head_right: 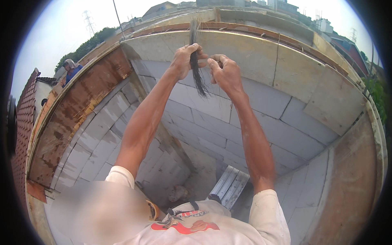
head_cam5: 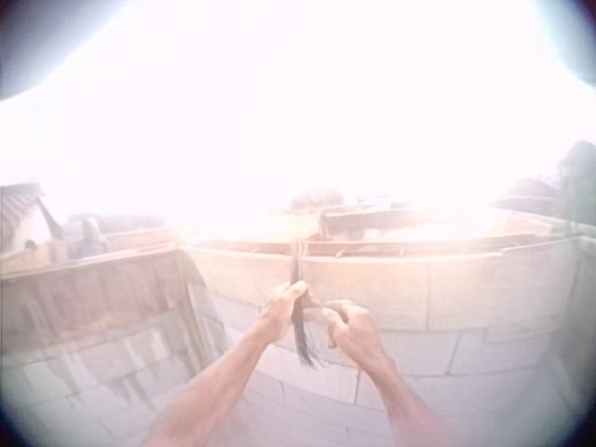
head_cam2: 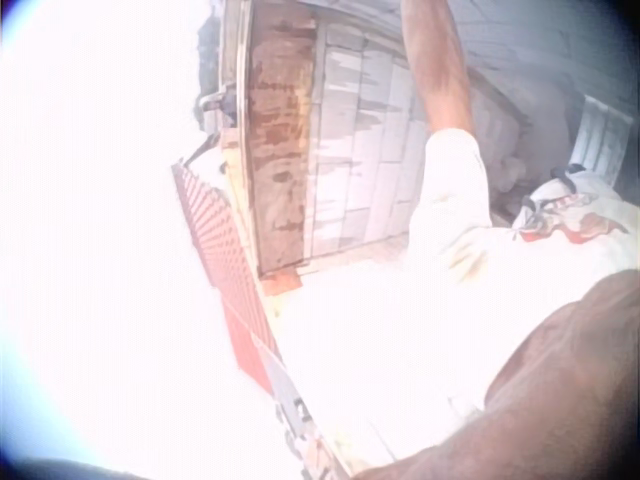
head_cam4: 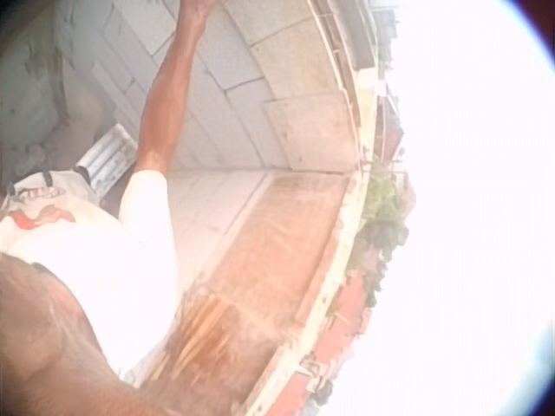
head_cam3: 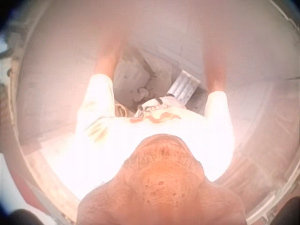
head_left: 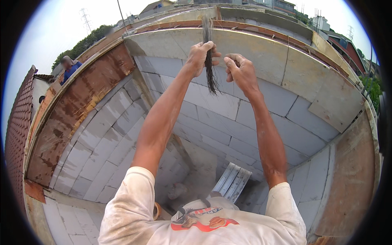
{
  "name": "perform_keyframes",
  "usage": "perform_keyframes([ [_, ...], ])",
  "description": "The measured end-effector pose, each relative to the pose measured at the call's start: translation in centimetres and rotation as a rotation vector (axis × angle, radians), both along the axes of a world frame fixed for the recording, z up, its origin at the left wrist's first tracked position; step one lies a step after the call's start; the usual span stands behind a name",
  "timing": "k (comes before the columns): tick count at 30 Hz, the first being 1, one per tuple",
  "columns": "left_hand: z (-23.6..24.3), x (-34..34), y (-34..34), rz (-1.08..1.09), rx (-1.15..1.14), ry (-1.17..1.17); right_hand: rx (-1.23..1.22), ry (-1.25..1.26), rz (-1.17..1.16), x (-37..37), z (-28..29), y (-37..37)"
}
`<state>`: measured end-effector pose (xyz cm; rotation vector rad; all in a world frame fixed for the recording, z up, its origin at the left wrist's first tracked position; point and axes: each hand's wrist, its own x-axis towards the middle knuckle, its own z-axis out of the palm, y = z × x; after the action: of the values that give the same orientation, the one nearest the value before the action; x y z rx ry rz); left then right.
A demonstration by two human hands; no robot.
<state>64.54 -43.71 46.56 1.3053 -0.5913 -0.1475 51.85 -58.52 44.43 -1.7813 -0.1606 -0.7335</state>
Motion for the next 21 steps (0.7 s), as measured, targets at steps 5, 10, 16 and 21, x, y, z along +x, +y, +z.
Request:
perform_keyframes([
  [5, 0.4, 0.1, 0.3, 0.003, 0.065, -0.024, 0.413, 0.048, 0.179, 7.7, 0.9, 0.8],
  [10, 0.1, 0.6, 0.5, 0.072, 0.170, -0.071, 0.387, 0.058, 0.182, 9.8, 2.4, 1.2],
  [16, 0.4, 2.2, -1.2, 0.356, 0.151, -0.138, 0.650, -0.086, 0.160, 9.7, 2.6, -0.4],
  [21, 3.3, 3.3, -5.4, 0.829, 0.593, -0.515, 0.603, -0.042, 0.331, 5.8, 5.9, -2.6],
])
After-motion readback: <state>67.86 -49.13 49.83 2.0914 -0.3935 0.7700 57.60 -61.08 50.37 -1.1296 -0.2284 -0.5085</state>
